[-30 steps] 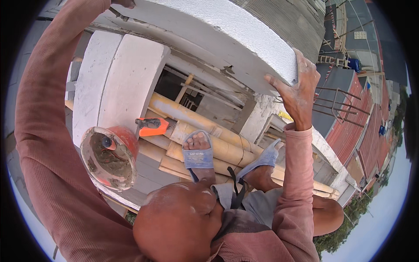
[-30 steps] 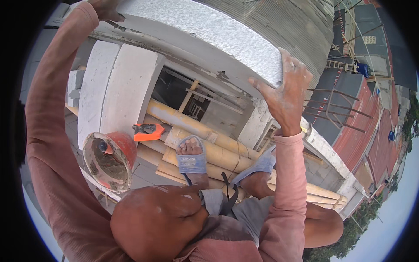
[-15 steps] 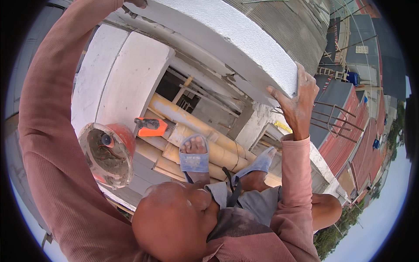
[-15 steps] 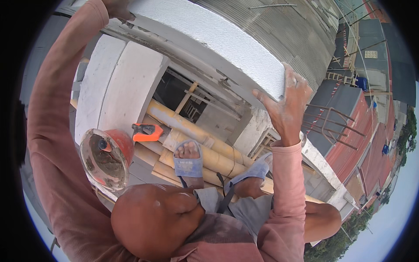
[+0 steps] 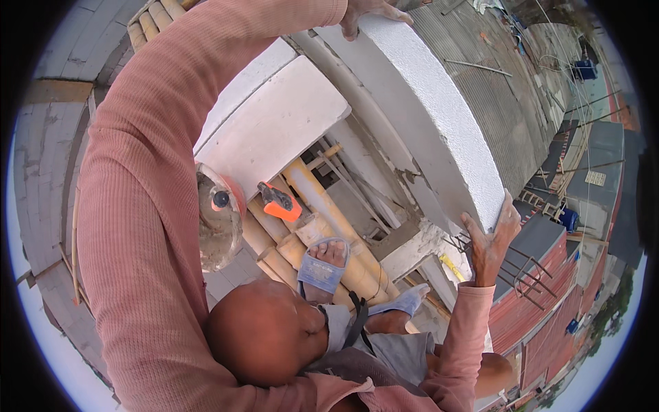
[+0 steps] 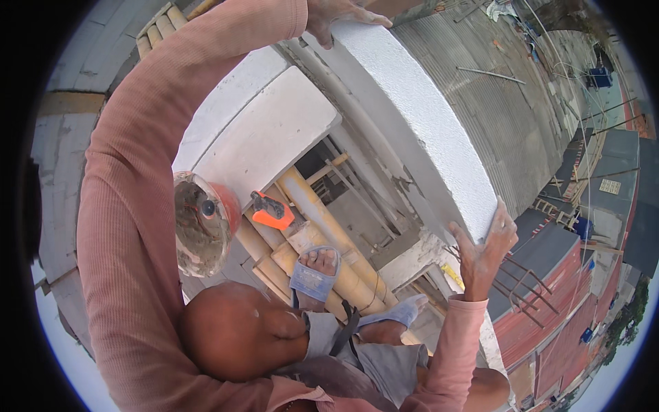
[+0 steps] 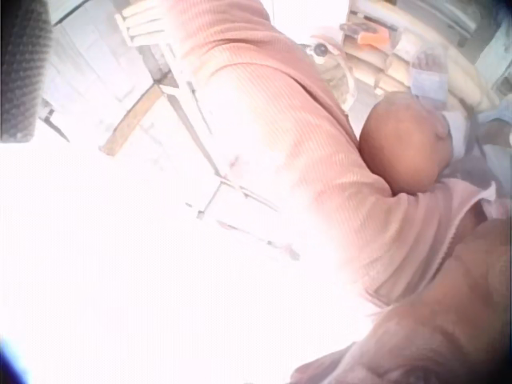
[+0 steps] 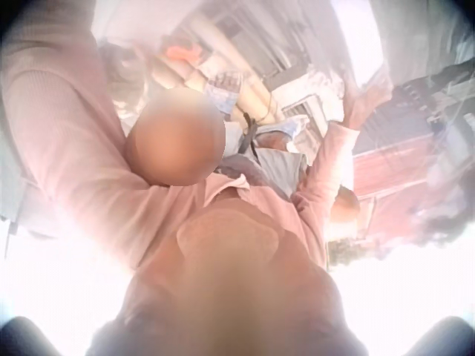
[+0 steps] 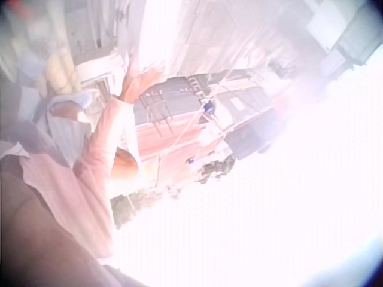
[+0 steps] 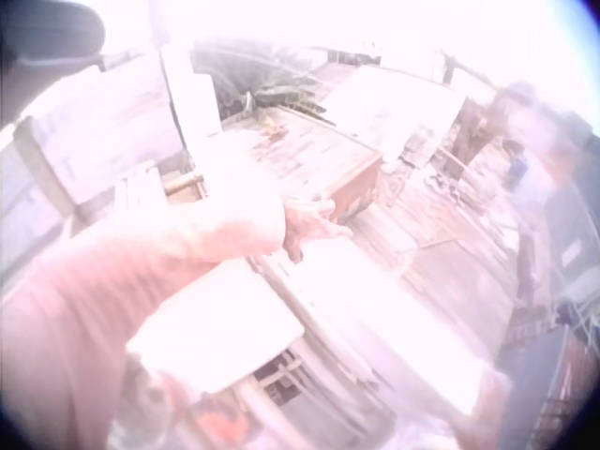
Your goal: The person positions a large white brick onto a mortar-covered concrete beam, uses a hammer to tap it into place, applies mortar to the top and sides with a trowel, and uses a saw to cut a smaller brick piece to fit the gap.
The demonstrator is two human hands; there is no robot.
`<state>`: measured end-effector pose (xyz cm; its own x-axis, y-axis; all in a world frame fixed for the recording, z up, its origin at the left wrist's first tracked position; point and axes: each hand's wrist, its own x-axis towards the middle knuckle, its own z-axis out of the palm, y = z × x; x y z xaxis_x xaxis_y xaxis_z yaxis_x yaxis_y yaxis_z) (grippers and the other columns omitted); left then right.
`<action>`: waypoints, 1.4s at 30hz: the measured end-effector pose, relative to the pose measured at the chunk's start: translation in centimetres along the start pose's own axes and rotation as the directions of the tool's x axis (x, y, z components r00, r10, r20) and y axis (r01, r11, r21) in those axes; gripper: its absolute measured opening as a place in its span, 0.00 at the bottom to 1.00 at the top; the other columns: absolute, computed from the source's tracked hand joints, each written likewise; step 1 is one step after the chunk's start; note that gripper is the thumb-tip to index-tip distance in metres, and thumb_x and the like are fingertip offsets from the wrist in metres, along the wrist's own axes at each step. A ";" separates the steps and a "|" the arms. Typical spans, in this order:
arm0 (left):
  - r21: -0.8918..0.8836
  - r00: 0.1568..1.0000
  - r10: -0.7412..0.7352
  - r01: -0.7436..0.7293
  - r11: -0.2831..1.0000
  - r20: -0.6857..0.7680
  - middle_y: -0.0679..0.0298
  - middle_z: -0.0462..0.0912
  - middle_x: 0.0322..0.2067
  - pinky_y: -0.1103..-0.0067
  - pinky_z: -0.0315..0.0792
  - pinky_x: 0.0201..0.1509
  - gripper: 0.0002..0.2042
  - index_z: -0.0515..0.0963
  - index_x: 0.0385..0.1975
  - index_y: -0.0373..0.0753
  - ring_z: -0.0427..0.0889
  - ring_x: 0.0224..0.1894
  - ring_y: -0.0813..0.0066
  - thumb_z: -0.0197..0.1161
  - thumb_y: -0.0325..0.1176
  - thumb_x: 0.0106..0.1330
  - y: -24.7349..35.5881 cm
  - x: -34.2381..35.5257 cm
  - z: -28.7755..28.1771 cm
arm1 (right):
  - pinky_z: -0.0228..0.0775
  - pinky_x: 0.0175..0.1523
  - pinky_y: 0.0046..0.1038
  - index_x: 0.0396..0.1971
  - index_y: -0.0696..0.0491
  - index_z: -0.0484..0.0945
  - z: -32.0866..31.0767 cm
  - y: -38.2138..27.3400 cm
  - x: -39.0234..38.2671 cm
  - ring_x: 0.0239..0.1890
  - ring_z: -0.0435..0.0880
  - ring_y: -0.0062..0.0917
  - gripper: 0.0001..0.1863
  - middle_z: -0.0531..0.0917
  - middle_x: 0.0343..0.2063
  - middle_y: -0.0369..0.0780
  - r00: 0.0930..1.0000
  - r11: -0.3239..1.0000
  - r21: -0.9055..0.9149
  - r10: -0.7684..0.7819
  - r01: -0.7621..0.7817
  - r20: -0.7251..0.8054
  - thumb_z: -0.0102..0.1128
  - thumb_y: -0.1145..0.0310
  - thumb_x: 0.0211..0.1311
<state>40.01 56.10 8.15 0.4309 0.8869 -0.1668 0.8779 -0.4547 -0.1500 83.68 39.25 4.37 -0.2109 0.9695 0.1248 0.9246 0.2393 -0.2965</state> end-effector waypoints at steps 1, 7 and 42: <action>0.016 1.000 -0.026 0.025 1.000 0.003 0.67 0.73 0.62 0.71 0.60 0.79 0.52 0.64 0.72 0.63 0.68 0.68 0.64 0.85 0.41 0.41 -0.1 -0.2 -0.2 | 0.56 0.68 0.44 0.70 0.54 0.66 0.0 0.2 0.2 0.61 0.66 0.45 0.52 0.72 0.58 0.48 1.000 1.000 0.013 -0.021 0.021 -0.010 0.81 0.56 0.43; 0.062 0.934 -0.210 0.238 0.969 -0.290 0.66 0.65 0.71 0.58 0.48 0.84 0.53 0.55 0.76 0.71 0.54 0.77 0.65 0.81 0.49 0.48 1.3 -2.7 5.1 | 0.56 0.69 0.43 0.71 0.56 0.65 -0.2 0.1 0.5 0.61 0.65 0.45 0.53 0.71 0.58 0.49 0.999 0.999 0.046 0.008 -0.010 0.034 0.80 0.57 0.43; -0.276 0.970 0.048 -0.116 0.954 -0.239 0.55 0.70 0.58 0.58 0.64 0.68 0.52 0.63 0.73 0.48 0.68 0.63 0.52 0.77 0.59 0.46 7.4 -0.3 3.9 | 0.66 0.61 0.45 0.69 0.50 0.71 0.3 1.8 0.8 0.53 0.68 0.43 0.53 0.75 0.48 0.47 0.996 0.997 -0.008 -0.073 0.072 -0.051 0.79 0.39 0.43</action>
<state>45.54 52.15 3.25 0.5102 0.8577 0.0637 0.8455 -0.5138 0.1454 85.08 40.45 3.66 -0.2611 0.9456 0.1941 0.9093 0.3084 -0.2794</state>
